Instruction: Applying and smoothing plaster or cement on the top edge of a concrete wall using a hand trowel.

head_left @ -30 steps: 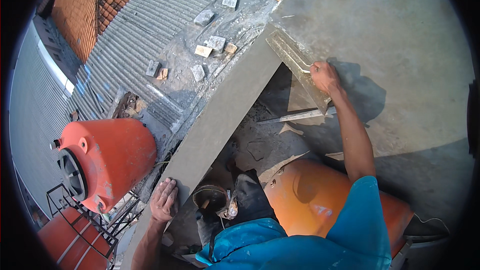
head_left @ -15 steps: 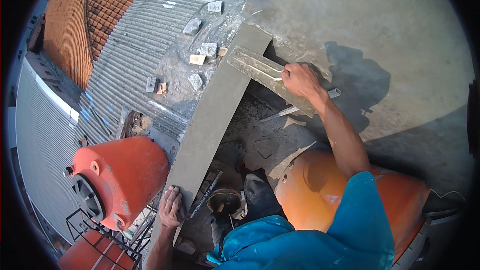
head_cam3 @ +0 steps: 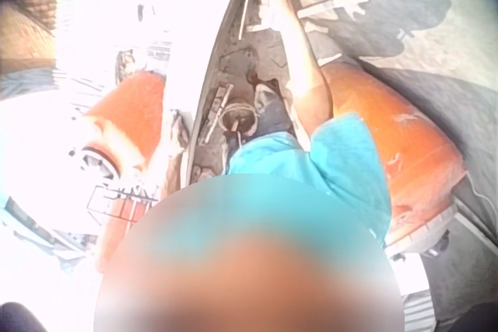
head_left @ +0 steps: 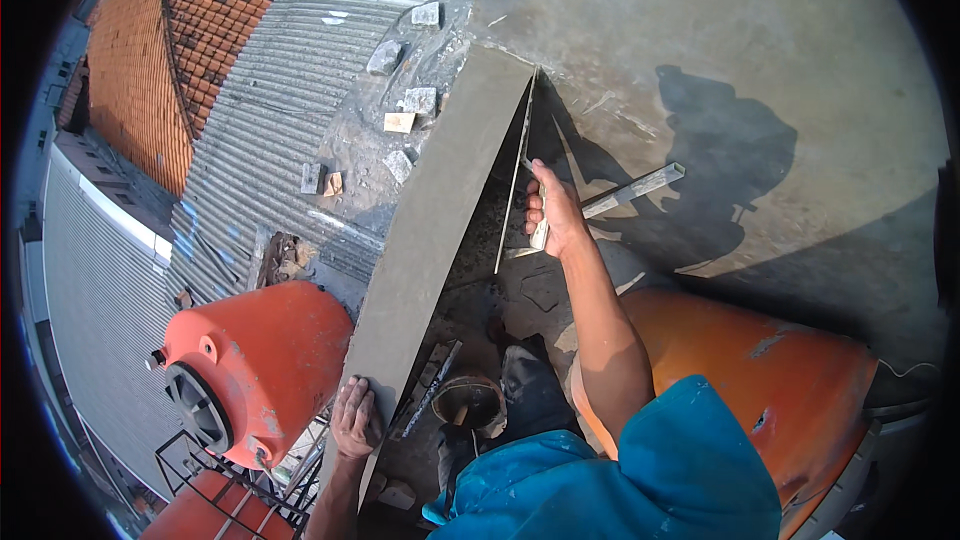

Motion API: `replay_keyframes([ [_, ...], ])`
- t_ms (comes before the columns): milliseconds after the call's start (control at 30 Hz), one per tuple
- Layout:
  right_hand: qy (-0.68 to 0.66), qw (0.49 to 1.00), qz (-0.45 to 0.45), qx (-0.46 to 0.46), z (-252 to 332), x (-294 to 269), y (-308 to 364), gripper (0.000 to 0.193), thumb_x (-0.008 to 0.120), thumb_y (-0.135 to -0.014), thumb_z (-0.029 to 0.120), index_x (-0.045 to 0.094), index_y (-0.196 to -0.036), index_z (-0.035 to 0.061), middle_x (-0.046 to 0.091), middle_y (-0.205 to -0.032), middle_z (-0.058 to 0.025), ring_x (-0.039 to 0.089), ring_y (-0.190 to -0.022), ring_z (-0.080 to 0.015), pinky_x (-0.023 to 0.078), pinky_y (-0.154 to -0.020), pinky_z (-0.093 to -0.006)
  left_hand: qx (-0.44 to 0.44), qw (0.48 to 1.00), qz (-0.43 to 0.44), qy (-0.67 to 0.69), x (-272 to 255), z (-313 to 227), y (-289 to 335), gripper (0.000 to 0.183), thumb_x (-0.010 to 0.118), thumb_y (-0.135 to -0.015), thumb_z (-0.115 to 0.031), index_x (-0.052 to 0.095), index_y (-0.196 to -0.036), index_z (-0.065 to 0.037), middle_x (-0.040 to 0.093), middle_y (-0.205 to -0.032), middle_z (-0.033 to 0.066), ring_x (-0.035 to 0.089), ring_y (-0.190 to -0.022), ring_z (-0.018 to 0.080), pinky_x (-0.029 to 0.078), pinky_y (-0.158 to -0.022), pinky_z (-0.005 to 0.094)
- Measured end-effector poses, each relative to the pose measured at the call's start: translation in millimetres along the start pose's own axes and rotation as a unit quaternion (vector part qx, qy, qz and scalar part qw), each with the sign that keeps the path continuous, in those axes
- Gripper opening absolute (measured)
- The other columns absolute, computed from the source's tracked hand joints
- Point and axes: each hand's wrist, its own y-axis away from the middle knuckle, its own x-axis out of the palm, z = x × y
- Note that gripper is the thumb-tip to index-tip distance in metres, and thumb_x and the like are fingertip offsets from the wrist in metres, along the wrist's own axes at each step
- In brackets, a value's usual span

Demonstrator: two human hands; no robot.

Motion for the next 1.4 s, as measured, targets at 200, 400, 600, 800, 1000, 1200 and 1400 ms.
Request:
replay_keyframes([
  [200, -0.01, 1.0, 0.001, -0.017, -9, 16, -15, 0.042, 0.067, -0.085, 0.05, 0.048, -0.078, 0.0141, 0.035, -0.056, 0.0062, 0.036, -0.043, -0.0066, 0.033, -0.041, -0.025, -0.003, 1.0, 0.009, -0.006, -2, 0, 2, 0.024, 0.058, -0.082, 0.006, 0.063, -0.106, 0.001, 0.063, -0.12, 0.0198, 0.06, -0.116, 0.0397, 0.048, -0.1, 0.0493],
  [400, -0.024, 0.998, -0.047, 0.039, -61, -2, -19, 0.043, 0.066, -0.087, 0.048, 0.046, -0.076, 0.0123, 0.036, -0.057, 0.004, 0.037, -0.042, -0.0086, 0.034, -0.038, -0.0263, 0.005, 1.0, 0.004, 0.002, -1, 2, -1, 0.025, 0.06, -0.081, 0.006, 0.063, -0.106, 0.001, 0.063, -0.12, 0.02, 0.061, -0.115, 0.0396, 0.048, -0.099, 0.049],
  [600, -0.068, 0.997, -0.005, -0.026, -40, 39, 10, 0.042, 0.065, -0.087, 0.051, 0.045, -0.078, 0.0149, 0.036, -0.056, 0.0059, 0.036, -0.043, -0.0074, 0.033, -0.04, -0.025, -0.001, 1.0, -0.002, 0.003, -4, 0, -1, 0.027, 0.061, -0.08, 0.006, 0.063, -0.106, 0.001, 0.064, -0.12, 0.0201, 0.06, -0.115, 0.0393, 0.048, -0.099, 0.0481],
  [800, -0.07, 0.997, -0.007, 0.008, -95, 35, 20, 0.04, 0.063, -0.088, 0.051, 0.044, -0.079, 0.0163, 0.034, -0.056, 0.005, 0.034, -0.042, -0.0085, 0.033, -0.04, -0.0266, -0.016, 1.0, -0.004, -0.004, -3, -3, -3, 0.025, 0.063, -0.076, 0.003, 0.068, -0.1, 0.0, 0.066, -0.118, 0.0159, 0.061, -0.115, 0.035, 0.049, -0.099, 0.0454],
  [1000, -0.074, 0.992, -0.078, 0.062, -149, 7, 45, 0.04, 0.063, -0.089, 0.047, 0.043, -0.078, 0.0137, 0.035, -0.056, 0.0028, 0.035, -0.042, -0.0108, 0.031, -0.041, -0.0287, -0.01, 1.0, -0.004, -0.001, -3, -2, -3, 0.027, 0.063, -0.074, 0.003, 0.068, -0.1, 0.0, 0.066, -0.118, 0.0161, 0.061, -0.116, 0.0353, 0.049, -0.098, 0.0453],
  [1200, 0.451, 0.842, -0.154, -0.254, -49, -90, 25, 0.053, 0.06, -0.091, 0.042, 0.059, -0.103, -0.0102, 0.066, -0.084, -0.0271, 0.066, -0.079, -0.0413, 0.051, -0.073, -0.0449, -0.009, 1.0, -0.011, 0.018, -2, -2, -5, 0.03, 0.063, -0.075, 0.003, 0.066, -0.105, 0.0, 0.064, -0.122, 0.0162, 0.059, -0.118, 0.0356, 0.049, -0.099, 0.0451],
  [1400, 0.687, 0.64, -0.156, -0.308, 48, -49, 42, 0.053, 0.057, -0.092, 0.038, 0.059, -0.113, -0.0104, 0.064, -0.097, -0.0349, 0.062, -0.097, -0.049, 0.049, -0.086, -0.0515, -0.021, 0.999, -0.02, 0.023, -5, -5, -5, 0.029, 0.064, -0.075, 0.002, 0.067, -0.104, -0.001, 0.064, -0.122, 0.0149, 0.06, -0.118, 0.0345, 0.048, -0.1, 0.0451],
])
